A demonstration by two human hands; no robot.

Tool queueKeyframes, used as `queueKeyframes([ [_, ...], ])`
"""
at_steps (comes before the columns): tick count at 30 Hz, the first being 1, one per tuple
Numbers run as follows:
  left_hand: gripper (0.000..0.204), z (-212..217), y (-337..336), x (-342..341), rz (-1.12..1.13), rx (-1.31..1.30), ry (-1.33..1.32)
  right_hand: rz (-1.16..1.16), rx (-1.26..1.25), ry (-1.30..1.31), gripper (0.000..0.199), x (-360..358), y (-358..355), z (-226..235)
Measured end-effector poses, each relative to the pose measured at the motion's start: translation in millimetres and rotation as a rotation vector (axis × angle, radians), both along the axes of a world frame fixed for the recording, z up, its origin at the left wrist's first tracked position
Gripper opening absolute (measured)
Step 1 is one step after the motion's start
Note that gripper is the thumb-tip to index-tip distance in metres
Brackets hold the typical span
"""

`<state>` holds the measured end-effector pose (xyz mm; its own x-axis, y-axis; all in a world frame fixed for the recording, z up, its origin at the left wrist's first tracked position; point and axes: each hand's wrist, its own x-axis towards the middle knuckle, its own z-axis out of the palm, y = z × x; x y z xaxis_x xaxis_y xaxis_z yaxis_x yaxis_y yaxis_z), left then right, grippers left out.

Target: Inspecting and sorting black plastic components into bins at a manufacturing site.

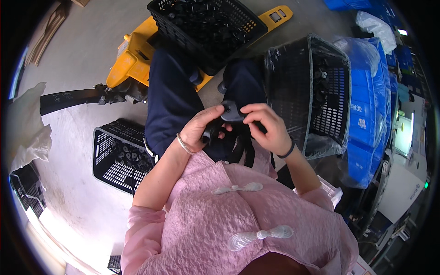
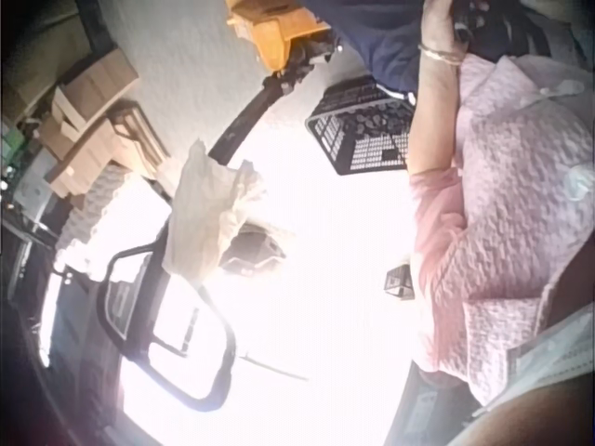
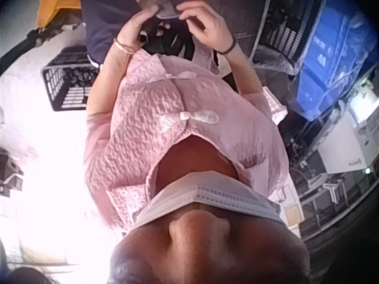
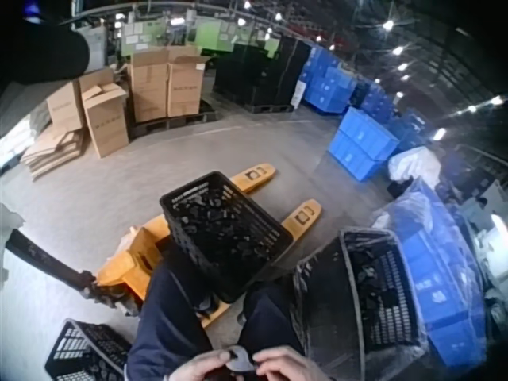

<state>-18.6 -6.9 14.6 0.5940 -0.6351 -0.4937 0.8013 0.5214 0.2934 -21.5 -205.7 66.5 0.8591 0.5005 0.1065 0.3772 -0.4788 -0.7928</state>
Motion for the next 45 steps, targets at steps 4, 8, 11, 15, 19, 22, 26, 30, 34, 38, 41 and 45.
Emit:
queueKeyframes([
  [4,0.029,-4.5,0.1,-3.6,0.026,0.005,-0.097,-0.082,-0.007,-0.116,0.037,-3.7,1.8,2.4],
  [8,0.028,-6.7,0.4,-4.4,0.048,0.024,-0.114,-0.058,-0.213,-0.346,0.047,-3.0,1.6,-2.0],
  [11,0.021,-3.2,-1.1,-4.1,0.033,0.065,-0.088,-0.047,-0.284,-0.434,0.049,-4.2,7.6,-6.8],
  [15,0.024,-1.4,-0.9,-3.6,0.031,0.066,-0.08,-0.058,-0.241,-0.37,0.05,0.8,8.4,-8.7],
  [19,0.03,-3.4,-1.6,-3.7,0.031,0.097,-0.1,-0.036,-0.255,-0.421,0.049,1.6,7.9,-10.4],
  [22,0.03,-3.7,-2.7,-3.4,0.033,0.108,-0.097,-0.084,-0.296,-0.473,0.05,0.9,7.6,-10.1],
  [26,0.031,-4.4,-2.0,-2.1,0.028,0.109,-0.072,-0.118,-0.157,-0.227,0.045,3.2,11.0,-11.9],
  [30,0.032,-6.0,-2.4,-2.0,0.058,0.148,0.01,-0.204,0.249,0.464,0.037,2.2,7.3,-23.3],
  [34,0.031,-5.7,-2.2,-1.2,0.062,0.16,0.074,-0.223,0.477,0.64,0.039,4.0,8.5,-30.9],
  [38,0.029,-9.4,-1.4,-1.8,0.039,0.131,0.029,-0.236,0.558,0.738,0.046,4.8,13.8,-27.4],
  [41,0.029,-7.9,-4.9,-2.5,0.039,0.161,0.014,-0.297,0.445,0.424,0.048,-0.3,26.7,-35.8],
  [45,0.025,-6.8,-11.1,-5.6,0.163,0.101,-0.023,-0.42,0.42,0.315,0.038,4.7,44.1,-25.7],
])
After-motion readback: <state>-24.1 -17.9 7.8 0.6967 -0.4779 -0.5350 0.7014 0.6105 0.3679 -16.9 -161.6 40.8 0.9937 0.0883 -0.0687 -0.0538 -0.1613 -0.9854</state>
